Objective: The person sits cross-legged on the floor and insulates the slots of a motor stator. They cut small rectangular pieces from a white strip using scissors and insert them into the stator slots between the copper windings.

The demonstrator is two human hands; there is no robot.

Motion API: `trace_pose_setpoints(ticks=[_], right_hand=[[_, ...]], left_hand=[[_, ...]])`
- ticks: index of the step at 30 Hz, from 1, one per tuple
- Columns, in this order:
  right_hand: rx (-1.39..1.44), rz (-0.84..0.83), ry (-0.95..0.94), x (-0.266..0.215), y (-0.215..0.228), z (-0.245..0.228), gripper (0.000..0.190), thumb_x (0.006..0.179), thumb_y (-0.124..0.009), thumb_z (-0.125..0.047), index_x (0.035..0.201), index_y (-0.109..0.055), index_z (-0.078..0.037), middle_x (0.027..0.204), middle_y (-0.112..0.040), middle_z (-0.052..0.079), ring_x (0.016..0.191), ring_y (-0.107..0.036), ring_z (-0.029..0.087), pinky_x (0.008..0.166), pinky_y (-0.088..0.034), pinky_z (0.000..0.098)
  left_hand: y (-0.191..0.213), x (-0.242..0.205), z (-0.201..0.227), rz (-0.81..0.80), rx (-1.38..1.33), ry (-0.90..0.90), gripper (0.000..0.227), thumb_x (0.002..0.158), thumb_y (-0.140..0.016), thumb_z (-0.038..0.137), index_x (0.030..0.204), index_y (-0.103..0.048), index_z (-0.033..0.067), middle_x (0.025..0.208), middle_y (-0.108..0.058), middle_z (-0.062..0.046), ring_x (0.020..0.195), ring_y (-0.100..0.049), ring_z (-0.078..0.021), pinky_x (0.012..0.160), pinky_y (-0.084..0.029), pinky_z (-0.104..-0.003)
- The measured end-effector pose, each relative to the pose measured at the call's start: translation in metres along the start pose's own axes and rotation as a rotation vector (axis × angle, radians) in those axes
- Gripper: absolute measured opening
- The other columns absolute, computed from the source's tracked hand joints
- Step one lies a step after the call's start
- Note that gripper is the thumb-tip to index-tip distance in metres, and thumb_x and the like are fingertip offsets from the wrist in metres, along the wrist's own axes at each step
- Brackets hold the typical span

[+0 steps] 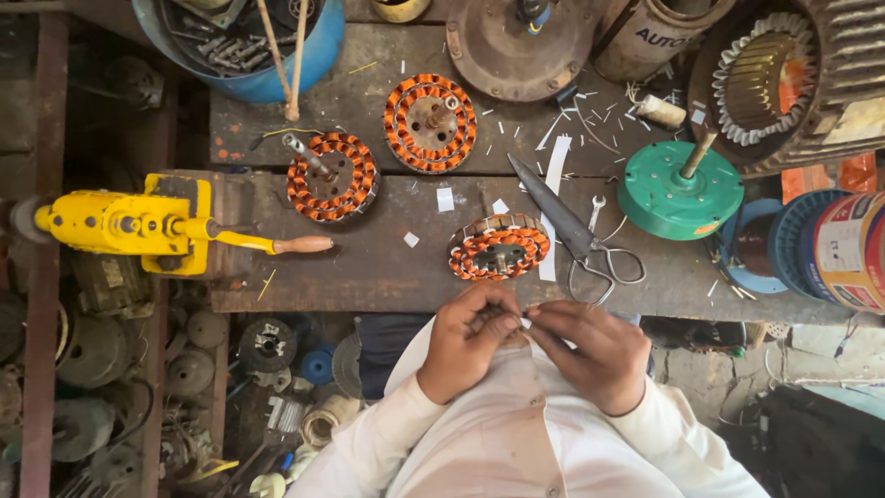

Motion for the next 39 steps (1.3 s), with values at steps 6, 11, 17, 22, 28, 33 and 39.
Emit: trace_pose_setpoints(ticks=[6,11,17,22,28,33,39], right_hand=[[0.124,-0.024,-0.051,-0.021,-0.007,0.012,0.025,0.072,-0.085,-0.003,0.096,-0.077,-0.007,0.096,-0.077,0.008,0.083,-0.077,0.019,0.068,-0.061,0.0279],[0.229,-0.006,-0.006,-0.031,-0.011,0.011,0.023,0.073,-0.082,0.001,0.094,-0.075,-0.005,0.094,-0.075,0.01,0.084,-0.077,0.022,0.071,-0.061,0.0297],[0.46,0.054,0.095,-0.033,-0.008,0.009,0.028,0.073,-0.084,0.002,0.098,-0.071,-0.002,0.099,-0.071,0.012,0.09,-0.074,0.027,0.079,-0.06,0.0347],[0.562,0.049,0.058,-0.044,-0.003,0.014,0.028,0.077,-0.079,0.006,0.1,-0.067,-0.003,0.102,-0.071,0.012,0.088,-0.073,0.026,0.077,-0.06,0.0347],[0.162,0.016,0.006,-0.045,-0.008,0.008,0.029,0.073,-0.078,0.008,0.1,-0.073,-0.003,0.098,-0.072,0.011,0.084,-0.074,0.022,0.072,-0.058,0.0288],[0.041,0.099,-0.001,-0.041,-0.015,0.003,0.03,0.077,-0.084,0.002,0.104,-0.072,-0.001,0.101,-0.074,0.008,0.087,-0.075,0.019,0.075,-0.06,0.0287],[-0.1,-0.014,0.45,-0.033,-0.005,-0.015,0.03,0.074,-0.081,0.001,0.102,-0.07,0.002,0.1,-0.071,0.016,0.089,-0.075,0.026,0.074,-0.06,0.035]], left_hand=[[-0.009,-0.013,0.031,0.057,0.277,-0.28,0.011,0.095,-0.07,0.005,0.097,-0.062,-0.0017,0.097,-0.065,-0.01,0.085,-0.064,-0.0187,0.078,-0.053,-0.03],[-0.013,-0.022,0.036,0.068,0.407,-0.332,0.007,0.093,-0.067,0.001,0.095,-0.061,0.0,0.097,-0.065,-0.01,0.087,-0.065,-0.0175,0.078,-0.054,-0.029],[-0.014,-0.027,-0.017,-0.064,-0.354,0.213,0.006,0.094,-0.067,0.002,0.099,-0.063,0.0012,0.101,-0.067,-0.005,0.092,-0.067,-0.0124,0.083,-0.059,-0.029],[-0.013,-0.033,-0.021,-0.135,-0.225,0.012,0.017,0.095,-0.078,0.001,0.108,-0.066,-0.0027,0.107,-0.067,-0.007,0.097,-0.067,-0.0124,0.087,-0.056,-0.027],[-0.01,-0.034,0.007,0.044,0.186,-0.204,0.029,0.087,-0.081,0.002,0.112,-0.068,-0.0041,0.106,-0.071,-0.008,0.091,-0.073,-0.0132,0.08,-0.06,-0.027],[-0.003,-0.027,-0.008,0.051,-0.126,-0.04,0.018,0.092,-0.076,-0.001,0.109,-0.071,-0.0069,0.108,-0.068,-0.009,0.092,-0.071,-0.0141,0.08,-0.06,-0.027],[0.003,-0.026,-0.032,0.036,-0.237,0.046,0.014,0.094,-0.072,-0.006,0.107,-0.071,-0.0096,0.103,-0.07,-0.011,0.084,-0.071,-0.0153,0.073,-0.059,-0.027]])
Point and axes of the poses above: each hand's wrist, its own x-axis towards the middle knuckle, its own y-axis out of the back of the hand, z = x × y, the point moved 6 cm from there along x, towards the middle knuckle
